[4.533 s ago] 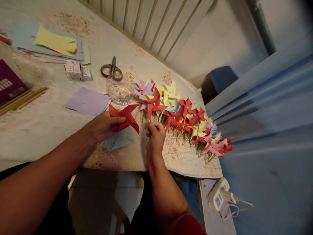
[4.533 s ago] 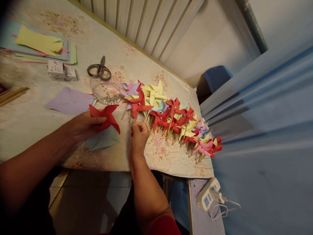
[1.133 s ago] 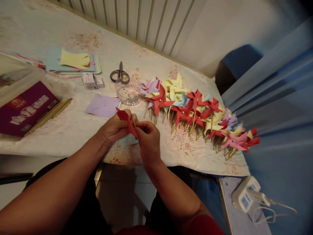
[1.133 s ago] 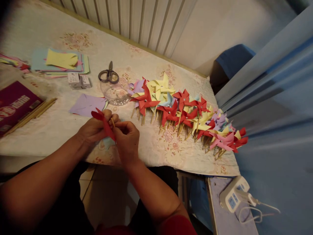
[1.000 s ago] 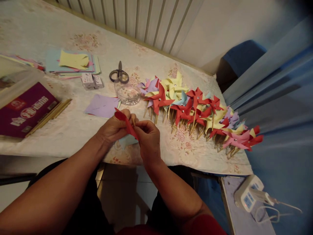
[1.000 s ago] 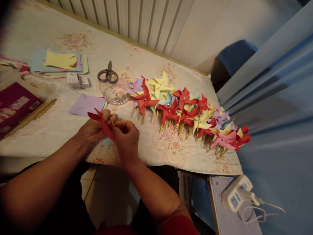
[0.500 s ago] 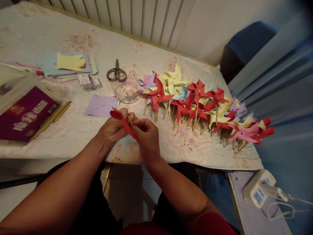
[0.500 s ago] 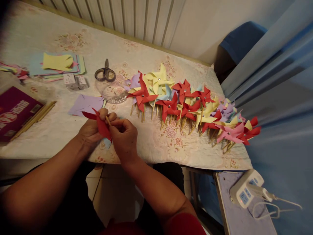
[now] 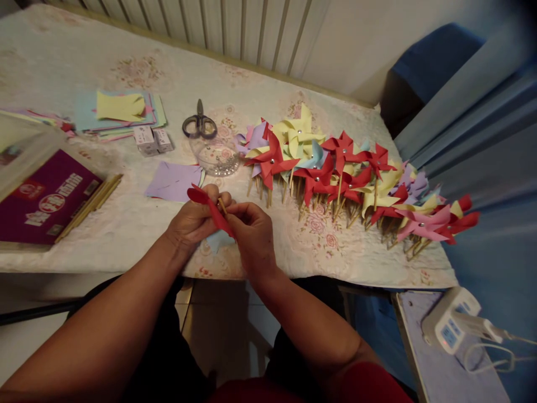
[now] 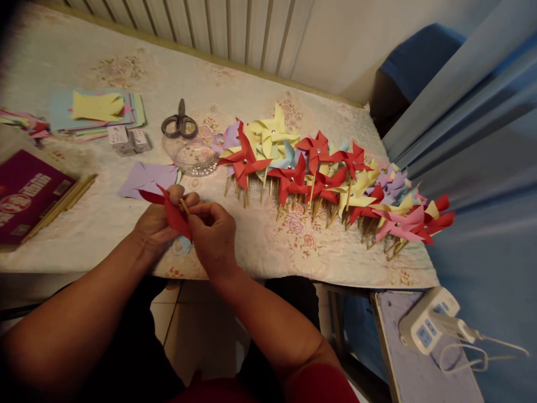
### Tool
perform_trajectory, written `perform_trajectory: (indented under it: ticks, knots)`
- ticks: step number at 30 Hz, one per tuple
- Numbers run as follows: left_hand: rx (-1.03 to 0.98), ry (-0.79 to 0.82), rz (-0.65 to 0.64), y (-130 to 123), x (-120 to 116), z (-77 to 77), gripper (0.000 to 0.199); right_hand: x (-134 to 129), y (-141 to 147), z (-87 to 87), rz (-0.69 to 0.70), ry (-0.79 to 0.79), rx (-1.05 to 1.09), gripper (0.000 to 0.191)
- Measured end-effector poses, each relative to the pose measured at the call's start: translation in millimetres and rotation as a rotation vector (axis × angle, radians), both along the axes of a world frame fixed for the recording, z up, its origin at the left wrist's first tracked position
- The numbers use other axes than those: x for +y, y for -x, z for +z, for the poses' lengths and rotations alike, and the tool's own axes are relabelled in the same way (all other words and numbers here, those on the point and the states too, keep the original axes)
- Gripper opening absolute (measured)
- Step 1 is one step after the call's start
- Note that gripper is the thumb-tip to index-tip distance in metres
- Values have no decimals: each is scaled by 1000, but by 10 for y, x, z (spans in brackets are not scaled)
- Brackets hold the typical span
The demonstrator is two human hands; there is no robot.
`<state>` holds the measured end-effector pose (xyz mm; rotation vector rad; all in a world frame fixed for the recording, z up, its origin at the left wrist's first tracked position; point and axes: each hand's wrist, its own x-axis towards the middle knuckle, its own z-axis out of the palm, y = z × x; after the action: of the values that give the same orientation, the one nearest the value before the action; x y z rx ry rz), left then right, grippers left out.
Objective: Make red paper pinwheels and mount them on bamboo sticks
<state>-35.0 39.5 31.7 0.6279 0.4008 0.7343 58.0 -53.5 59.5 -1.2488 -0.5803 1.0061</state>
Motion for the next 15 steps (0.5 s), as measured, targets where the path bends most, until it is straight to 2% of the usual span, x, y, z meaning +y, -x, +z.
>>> perform_trajectory:
  ticks: [8,15]
  knots:
    - [9,-15,7,-2,-11,30,45,10,9,-22,-6,-15,7,9]
    - [1,-12,11,-1,-2,4,39,0,9,-23,8,-19,5,8]
